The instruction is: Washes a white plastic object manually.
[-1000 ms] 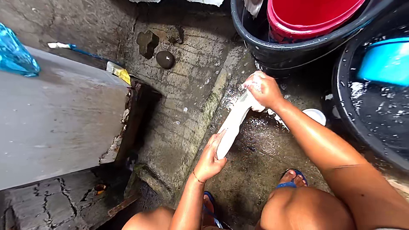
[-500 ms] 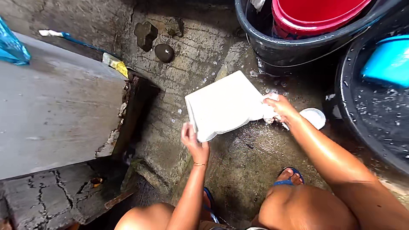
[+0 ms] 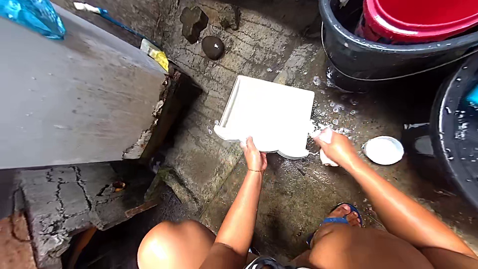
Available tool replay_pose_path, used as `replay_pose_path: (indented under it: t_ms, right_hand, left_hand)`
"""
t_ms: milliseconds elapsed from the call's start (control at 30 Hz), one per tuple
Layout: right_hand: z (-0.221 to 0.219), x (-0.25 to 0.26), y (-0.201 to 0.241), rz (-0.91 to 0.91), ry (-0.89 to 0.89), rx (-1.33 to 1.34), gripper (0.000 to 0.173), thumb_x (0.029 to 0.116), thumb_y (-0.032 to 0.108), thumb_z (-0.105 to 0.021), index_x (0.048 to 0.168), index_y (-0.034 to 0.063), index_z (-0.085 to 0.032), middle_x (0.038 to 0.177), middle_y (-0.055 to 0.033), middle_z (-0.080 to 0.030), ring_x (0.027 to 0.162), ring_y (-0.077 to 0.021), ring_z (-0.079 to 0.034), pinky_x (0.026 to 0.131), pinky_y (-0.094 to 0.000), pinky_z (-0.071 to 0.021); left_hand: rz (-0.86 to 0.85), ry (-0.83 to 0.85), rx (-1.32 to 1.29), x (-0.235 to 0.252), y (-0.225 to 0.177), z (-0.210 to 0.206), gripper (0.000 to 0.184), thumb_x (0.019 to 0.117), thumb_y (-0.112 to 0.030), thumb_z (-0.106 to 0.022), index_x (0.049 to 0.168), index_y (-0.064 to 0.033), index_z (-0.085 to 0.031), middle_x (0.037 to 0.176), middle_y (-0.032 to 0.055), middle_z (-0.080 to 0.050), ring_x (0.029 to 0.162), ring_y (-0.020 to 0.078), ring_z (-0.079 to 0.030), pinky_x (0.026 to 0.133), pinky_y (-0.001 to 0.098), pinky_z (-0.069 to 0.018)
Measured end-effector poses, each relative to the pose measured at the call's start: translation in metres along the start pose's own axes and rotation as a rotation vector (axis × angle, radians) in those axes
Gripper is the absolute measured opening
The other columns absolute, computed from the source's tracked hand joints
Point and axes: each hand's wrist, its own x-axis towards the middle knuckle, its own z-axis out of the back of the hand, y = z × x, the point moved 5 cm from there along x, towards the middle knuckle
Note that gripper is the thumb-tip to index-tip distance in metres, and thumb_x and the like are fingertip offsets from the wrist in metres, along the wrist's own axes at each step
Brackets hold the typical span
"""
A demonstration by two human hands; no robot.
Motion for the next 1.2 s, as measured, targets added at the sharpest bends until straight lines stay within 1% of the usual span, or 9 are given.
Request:
replay_pose_path:
  t_ms: [133,267,333,500,700,800,900,1100,1200]
  right_hand:
    - [0.000,-0.019,0.048,0.377,-0.151,0.453,0.044,0.0991,0.021,-0.060,0.132,-0.0033,-0.043,0.102,-0.0161,-0.064,0.077,-0.0206,-0.067,0.068,-0.0421,-0.0599]
    - [-0.082,-0.032,0.103,0.836,0.050,0.282,0.054,0.0993,0.025,-0.056,0.144,-0.0053,-0.052,0.150,-0.0234,-0.052,0.144,-0.0330,-0.045,0.120,-0.0526,-0.0346]
    - [-0.099,-0.022,0.119,0.968,-0.004,0.107,0.050,0.1037,0.027,-0.045,0.147,0.0037,-0.056,0.157,-0.0179,-0.047,0.153,-0.0361,-0.031,0.125,-0.0584,-0.0213]
    - [-0.083,0.034,0.171,1.039,0.016,0.088,0.043,0.1060,0.024,-0.048,0.140,0.0020,-0.061,0.152,-0.0217,-0.052,0.150,-0.0397,-0.037,0.125,-0.0541,-0.0258]
    - [-0.075,0.012,0.164,0.911,0.135,0.065,0.035,0.1036,0.018,-0.051,0.133,0.0051,-0.066,0.137,-0.0193,-0.062,0.133,-0.0347,-0.055,0.114,-0.0519,-0.0432]
    - [-0.081,-0.026,0.119,0.920,0.076,-0.066,0.035,0.1038,0.015,-0.051,0.135,0.0074,-0.066,0.136,-0.0158,-0.065,0.133,-0.0323,-0.057,0.112,-0.0507,-0.0454]
    - [-0.079,-0.037,0.066,0.974,-0.016,-0.102,0.033,0.1010,0.014,-0.055,0.130,0.0089,-0.069,0.128,-0.0192,-0.069,0.124,-0.0419,-0.062,0.103,-0.0577,-0.0513]
    - [-0.013,-0.002,0.036,0.516,-0.148,0.243,0.040,0.0921,0.032,-0.071,0.101,-0.0069,-0.069,0.084,-0.0176,-0.071,0.078,-0.0272,-0.070,0.076,-0.0506,-0.0580]
    - [0.048,-0.003,0.065,0.599,-0.309,0.539,0.026,0.0954,0.016,-0.064,0.111,-0.0050,-0.065,0.099,-0.0095,-0.072,0.081,-0.0101,-0.069,0.077,-0.0330,-0.0608]
  left_hand:
    - [-0.012,0.219,-0.137,-0.004,-0.017,-0.013,0.049,0.1101,-0.052,-0.024,0.143,-0.0214,-0.046,0.129,0.0066,-0.064,0.115,0.0205,-0.065,0.093,0.0442,-0.0577]
    - [0.029,0.254,-0.106,-0.032,-0.006,-0.034,0.055,0.1103,-0.049,-0.011,0.128,-0.0198,-0.054,0.104,-0.0010,-0.070,0.096,0.0096,-0.068,0.082,0.0315,-0.0588]
    - [0.043,0.254,-0.091,-0.040,-0.002,-0.035,0.060,0.1085,-0.048,-0.003,0.120,-0.0185,-0.055,0.095,-0.0017,-0.068,0.090,0.0082,-0.067,0.079,0.0298,-0.0577]
    - [0.114,0.436,-0.025,-0.056,0.021,-0.051,0.095,0.0890,-0.084,-0.006,0.148,-0.0166,-0.038,0.131,0.0084,-0.063,0.121,0.0213,-0.062,0.101,0.0468,-0.0540]
    - [-0.003,0.372,-0.192,-0.034,-0.004,-0.048,0.088,0.0859,-0.088,-0.022,0.137,-0.0222,-0.049,0.118,-0.0004,-0.069,0.110,0.0138,-0.066,0.093,0.0399,-0.0575]
    - [-0.085,0.295,-0.186,-0.009,-0.032,-0.025,0.048,0.1110,-0.046,-0.022,0.117,-0.0178,-0.060,0.095,-0.0007,-0.073,0.087,0.0100,-0.071,0.075,0.0309,-0.0612]
    - [-0.096,0.310,-0.155,0.003,-0.048,-0.012,0.028,0.1114,-0.024,-0.035,0.128,-0.0145,-0.055,0.111,0.0052,-0.071,0.100,0.0166,-0.070,0.087,0.0389,-0.0602]
    - [-0.269,0.347,0.372,-0.011,-0.048,-0.012,0.069,0.0889,-0.007,-0.071,0.148,0.0002,-0.036,0.125,0.0142,-0.064,0.108,0.0181,-0.067,0.095,0.0386,-0.0585]
    - [-0.360,0.414,0.624,-0.026,-0.052,-0.010,0.068,0.0843,-0.011,-0.076,0.141,0.0099,-0.044,0.126,0.0161,-0.064,0.112,0.0108,-0.065,0.100,0.0273,-0.0538]
